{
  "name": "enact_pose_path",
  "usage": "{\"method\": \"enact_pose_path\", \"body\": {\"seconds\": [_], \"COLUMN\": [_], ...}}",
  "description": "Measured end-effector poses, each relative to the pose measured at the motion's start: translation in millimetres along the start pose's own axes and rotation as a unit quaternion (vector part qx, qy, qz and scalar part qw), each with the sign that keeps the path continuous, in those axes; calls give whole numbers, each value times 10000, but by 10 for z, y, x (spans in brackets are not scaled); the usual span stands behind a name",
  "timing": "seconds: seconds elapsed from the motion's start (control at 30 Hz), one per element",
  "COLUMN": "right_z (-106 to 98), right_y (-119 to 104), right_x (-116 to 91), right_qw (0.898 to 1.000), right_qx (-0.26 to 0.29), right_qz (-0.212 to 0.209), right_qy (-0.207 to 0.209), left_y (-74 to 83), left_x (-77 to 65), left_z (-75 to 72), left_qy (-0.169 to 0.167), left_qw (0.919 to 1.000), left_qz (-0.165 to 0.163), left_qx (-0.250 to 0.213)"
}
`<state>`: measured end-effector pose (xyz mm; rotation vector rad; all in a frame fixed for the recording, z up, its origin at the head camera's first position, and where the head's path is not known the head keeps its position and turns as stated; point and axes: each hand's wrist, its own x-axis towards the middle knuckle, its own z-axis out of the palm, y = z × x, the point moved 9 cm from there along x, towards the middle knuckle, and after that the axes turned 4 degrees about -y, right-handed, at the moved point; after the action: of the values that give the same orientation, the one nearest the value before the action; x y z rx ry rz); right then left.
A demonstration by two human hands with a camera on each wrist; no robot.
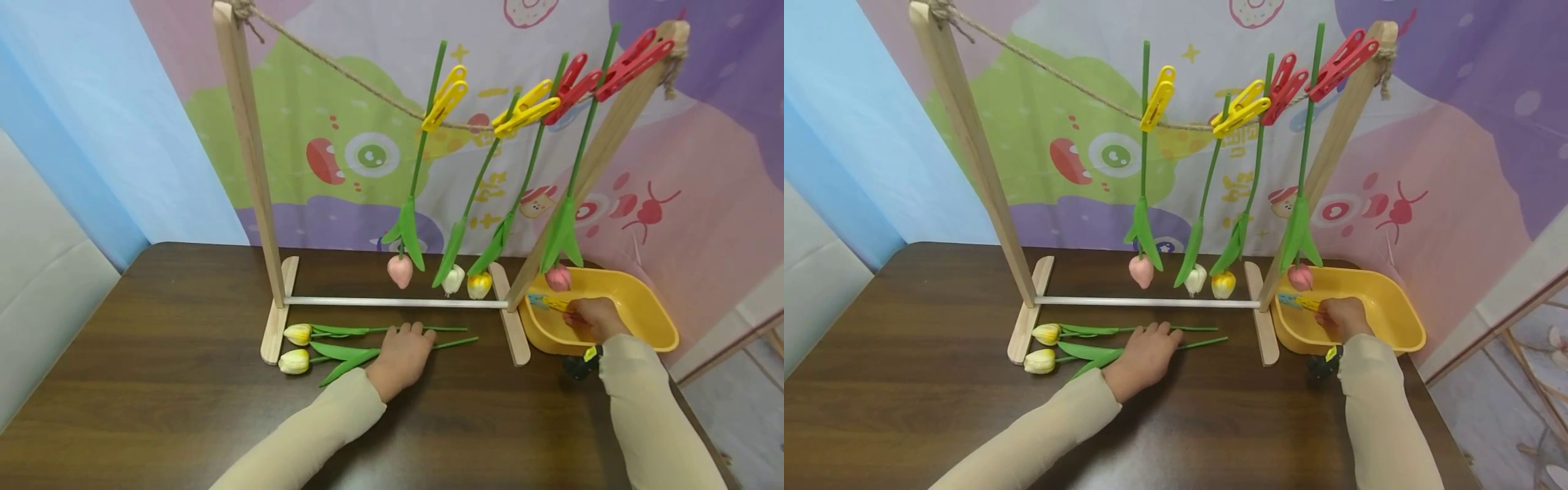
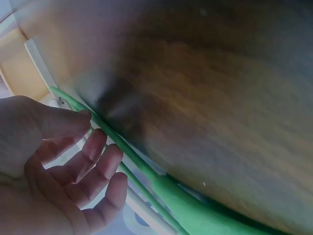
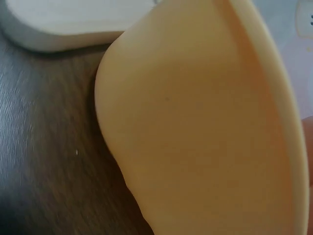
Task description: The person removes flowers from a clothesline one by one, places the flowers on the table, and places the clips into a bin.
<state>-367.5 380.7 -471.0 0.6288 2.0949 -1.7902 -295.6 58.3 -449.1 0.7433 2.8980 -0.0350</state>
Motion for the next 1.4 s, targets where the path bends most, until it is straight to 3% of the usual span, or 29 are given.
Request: {"method": "enact_pose_path", "body": {"seconds": [0.2, 0.37, 0.53, 0.77, 1.07, 1.4], "right_z": [-95, -114, -1, 302, 584, 782], "right_y": [-56, -106, -224, -440, -595, -808], "right_x": [-65, -138, -246, -496, -805, -1139], "right_qw": [9898, 9792, 9755, 9641, 9456, 9319], "right_qx": [-1238, -1823, -2041, -2416, -3014, -3259], "right_qz": [-268, -252, -542, -1095, -1213, -1556], "right_qy": [651, 858, 610, 113, -142, -350], "left_y": [-86, -228, -445, -711, -835, -947], "left_x": [-39, -141, -270, -398, -552, -689], "left_z": [-31, -166, -314, -401, -575, -852], "left_qy": [148, 464, 763, 832, 1151, 1654], "left_qw": [9998, 9980, 9914, 9782, 9637, 9450], "left_qz": [-73, -111, -168, -387, -325, -423], "left_qx": [-141, -404, -1049, -1862, -2386, -2788]}}
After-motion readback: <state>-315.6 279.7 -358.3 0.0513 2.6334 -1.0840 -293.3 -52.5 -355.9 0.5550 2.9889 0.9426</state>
